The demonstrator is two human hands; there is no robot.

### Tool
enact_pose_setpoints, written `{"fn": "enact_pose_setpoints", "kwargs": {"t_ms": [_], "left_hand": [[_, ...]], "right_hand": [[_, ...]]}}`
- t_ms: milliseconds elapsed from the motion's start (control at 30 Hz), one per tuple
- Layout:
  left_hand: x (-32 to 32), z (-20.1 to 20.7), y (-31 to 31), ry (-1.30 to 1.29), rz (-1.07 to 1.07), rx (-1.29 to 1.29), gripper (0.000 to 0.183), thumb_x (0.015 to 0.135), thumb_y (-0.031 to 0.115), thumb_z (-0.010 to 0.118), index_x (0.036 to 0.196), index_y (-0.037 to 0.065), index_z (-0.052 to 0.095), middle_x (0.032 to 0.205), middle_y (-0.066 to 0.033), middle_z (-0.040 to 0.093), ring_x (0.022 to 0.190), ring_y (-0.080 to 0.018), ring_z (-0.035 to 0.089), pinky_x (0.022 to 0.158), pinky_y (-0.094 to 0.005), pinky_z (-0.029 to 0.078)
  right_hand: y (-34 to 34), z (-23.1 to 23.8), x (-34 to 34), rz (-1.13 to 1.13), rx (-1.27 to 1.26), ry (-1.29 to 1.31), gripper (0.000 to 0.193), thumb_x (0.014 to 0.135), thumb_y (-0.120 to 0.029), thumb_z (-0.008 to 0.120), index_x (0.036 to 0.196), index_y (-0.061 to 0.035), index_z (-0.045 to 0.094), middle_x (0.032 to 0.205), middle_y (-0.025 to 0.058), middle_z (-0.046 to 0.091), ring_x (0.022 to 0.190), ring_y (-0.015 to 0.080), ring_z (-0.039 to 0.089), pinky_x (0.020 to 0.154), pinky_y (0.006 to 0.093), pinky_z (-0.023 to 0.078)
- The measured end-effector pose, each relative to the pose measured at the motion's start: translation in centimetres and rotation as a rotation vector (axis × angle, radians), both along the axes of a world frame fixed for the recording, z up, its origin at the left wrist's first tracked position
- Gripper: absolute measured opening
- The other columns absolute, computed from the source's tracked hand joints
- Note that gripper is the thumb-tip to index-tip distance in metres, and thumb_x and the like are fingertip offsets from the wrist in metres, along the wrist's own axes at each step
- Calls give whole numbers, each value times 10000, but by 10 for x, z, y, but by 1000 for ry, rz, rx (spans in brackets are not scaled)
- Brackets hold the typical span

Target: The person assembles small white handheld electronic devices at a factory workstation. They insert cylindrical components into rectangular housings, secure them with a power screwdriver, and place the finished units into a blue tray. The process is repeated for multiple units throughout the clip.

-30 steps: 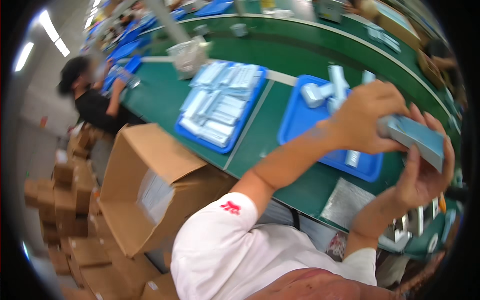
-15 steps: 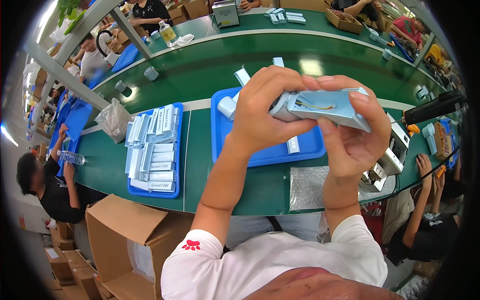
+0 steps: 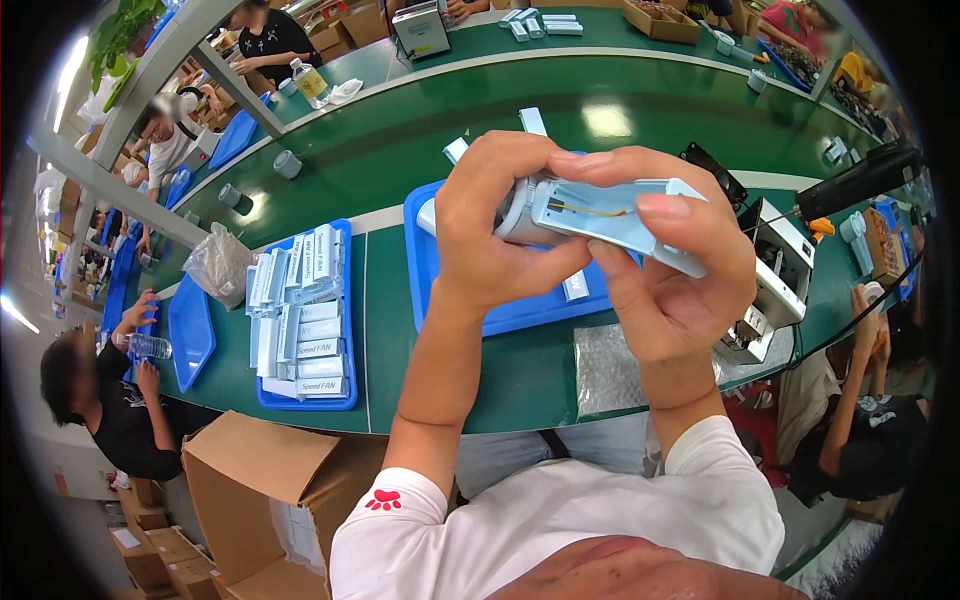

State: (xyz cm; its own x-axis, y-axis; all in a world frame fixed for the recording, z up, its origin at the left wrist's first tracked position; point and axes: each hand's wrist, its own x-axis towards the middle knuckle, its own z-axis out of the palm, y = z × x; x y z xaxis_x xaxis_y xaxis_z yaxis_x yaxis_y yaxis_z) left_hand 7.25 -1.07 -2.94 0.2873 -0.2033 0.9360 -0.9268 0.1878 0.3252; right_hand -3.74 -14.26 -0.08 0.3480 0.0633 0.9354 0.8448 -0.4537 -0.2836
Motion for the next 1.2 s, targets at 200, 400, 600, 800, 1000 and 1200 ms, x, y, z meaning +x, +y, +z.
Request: {"fn": "enact_pose_setpoints", "kwargs": {"t_ms": [200,400,600,800,1000,1200], "left_hand": [[1,1,1,-65,-31,23,509,556,105,860,1037,67,695,983,-97,699,834,-248,661,725,-333,544],[-9,2,8,96,-204,32,637,592,271,955,1125,69,669,1075,-106,693,961,-276,632,851,-377,488],[-5,7,5,63,-194,129,586,684,288,922,1150,50,658,1121,-101,691,982,-290,623,876,-385,469],[-46,-39,-26,456,-398,263,391,817,127,843,1099,6,600,1086,-112,598,999,-249,594,912,-354,475],[-130,-140,-56,543,-347,436,367,830,127,825,1105,10,612,1106,-148,597,1035,-312,593,931,-389,471],[-155,-182,-58,718,-142,413,353,831,105,811,1099,-4,609,1119,-163,598,1031,-313,602,903,-373,480]], "right_hand": [[-1,0,-2,17,19,25,496,899,65,691,1318,-135,516,1200,279,630,1106,370,675,936,464,583],[-3,4,-11,58,-40,42,564,907,68,677,1372,-182,476,1220,271,613,1115,366,667,948,476,573],[-12,-2,-6,19,34,0,579,898,76,647,1408,-134,469,1231,288,615,1165,417,644,1014,535,532],[-46,-21,-25,-25,106,-4,478,860,0,646,1325,82,571,1256,283,636,1222,400,627,1078,477,478],[-143,-67,-107,-588,357,-121,393,900,-24,703,1274,50,609,1246,177,663,1106,254,653,955,349,527],[-214,-48,-87,-926,384,-126,657,847,-240,819,1349,14,482,1239,138,580,1143,235,577,984,404,500]]}}
